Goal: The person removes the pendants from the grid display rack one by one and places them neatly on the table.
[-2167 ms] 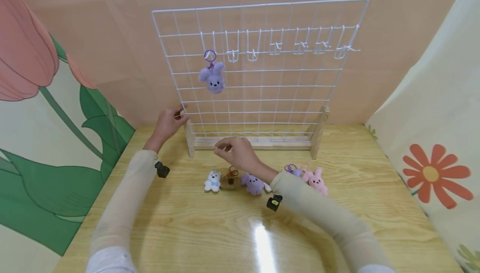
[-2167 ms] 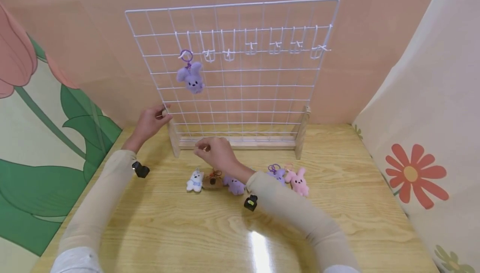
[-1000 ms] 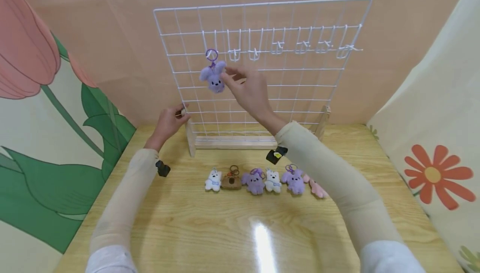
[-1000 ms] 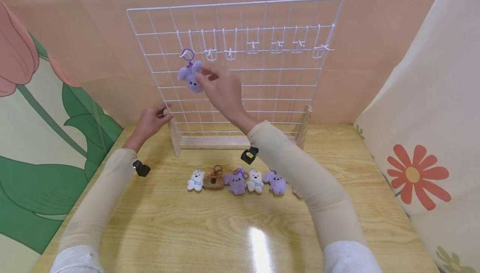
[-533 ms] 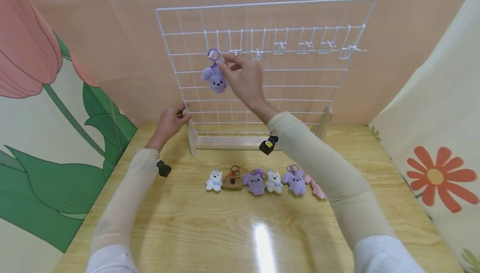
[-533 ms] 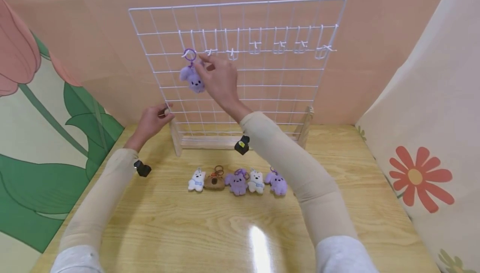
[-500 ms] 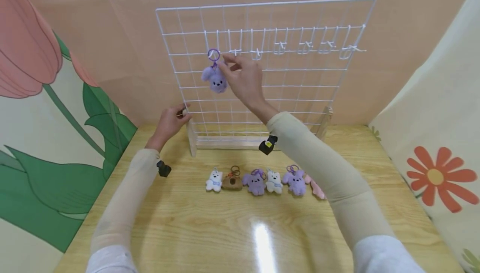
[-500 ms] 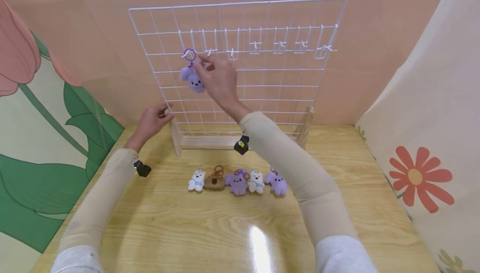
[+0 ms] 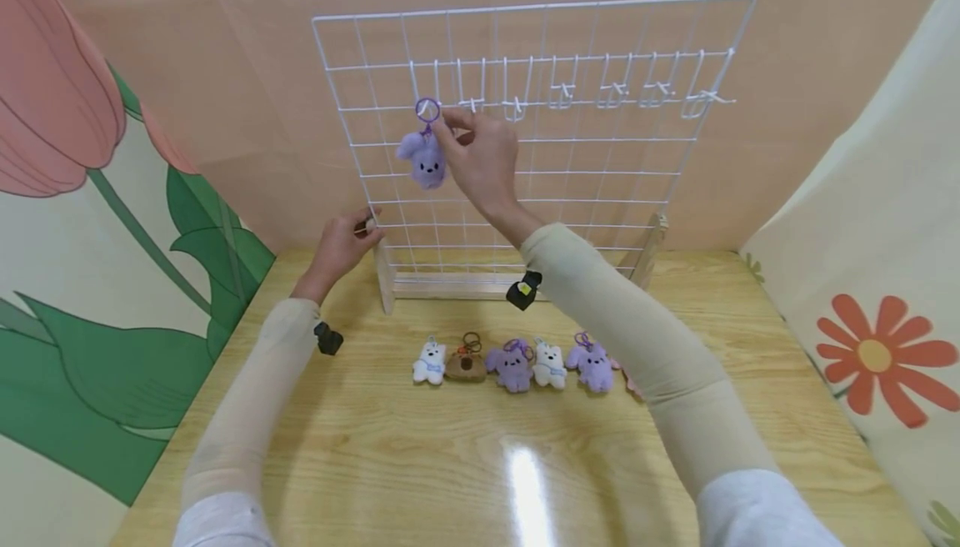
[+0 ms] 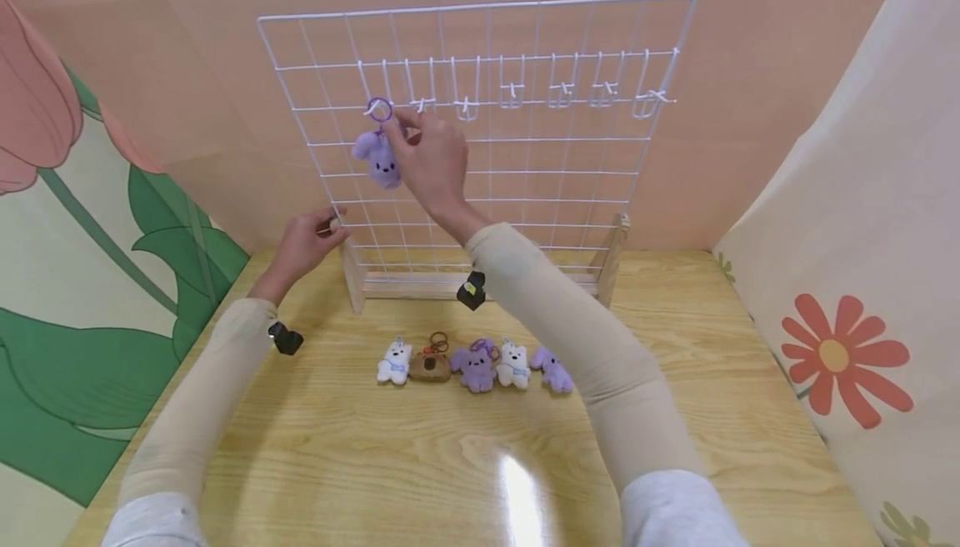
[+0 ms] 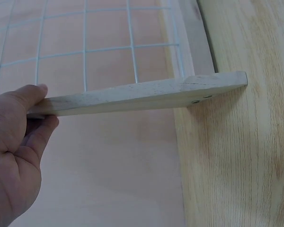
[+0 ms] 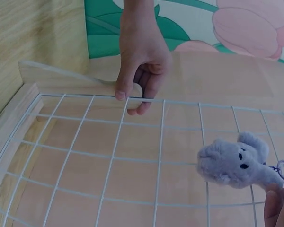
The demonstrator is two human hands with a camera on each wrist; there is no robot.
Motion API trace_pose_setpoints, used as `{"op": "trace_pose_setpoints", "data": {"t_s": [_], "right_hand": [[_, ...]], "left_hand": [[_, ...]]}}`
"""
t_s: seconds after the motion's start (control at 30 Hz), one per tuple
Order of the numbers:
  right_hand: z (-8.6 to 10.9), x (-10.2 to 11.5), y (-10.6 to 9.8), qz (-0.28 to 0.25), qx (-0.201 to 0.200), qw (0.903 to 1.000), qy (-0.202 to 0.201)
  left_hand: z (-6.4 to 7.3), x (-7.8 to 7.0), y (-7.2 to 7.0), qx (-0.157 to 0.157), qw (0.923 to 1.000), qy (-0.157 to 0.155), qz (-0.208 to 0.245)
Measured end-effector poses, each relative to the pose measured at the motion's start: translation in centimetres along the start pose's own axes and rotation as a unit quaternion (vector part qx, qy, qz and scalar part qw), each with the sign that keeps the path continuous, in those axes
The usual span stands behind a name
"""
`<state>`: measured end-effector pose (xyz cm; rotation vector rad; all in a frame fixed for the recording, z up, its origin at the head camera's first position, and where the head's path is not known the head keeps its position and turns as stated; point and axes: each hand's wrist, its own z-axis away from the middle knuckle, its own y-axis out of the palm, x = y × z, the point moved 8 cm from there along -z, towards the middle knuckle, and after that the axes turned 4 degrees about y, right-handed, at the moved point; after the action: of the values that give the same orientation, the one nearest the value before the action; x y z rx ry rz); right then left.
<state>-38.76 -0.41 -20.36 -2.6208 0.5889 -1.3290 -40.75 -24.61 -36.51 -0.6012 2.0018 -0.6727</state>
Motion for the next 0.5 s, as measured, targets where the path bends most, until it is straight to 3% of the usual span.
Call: {"op": "trace_pose_setpoints", "data": {"t_s": [0.5], "right_hand": [[-0.78, -0.73, 0.75, 0.016, -0.015, 0.9972, 0.072]], "left_hand": [[0.05, 0.16, 0.04, 0.003, 1.0000, 0.000, 0.004]]}}
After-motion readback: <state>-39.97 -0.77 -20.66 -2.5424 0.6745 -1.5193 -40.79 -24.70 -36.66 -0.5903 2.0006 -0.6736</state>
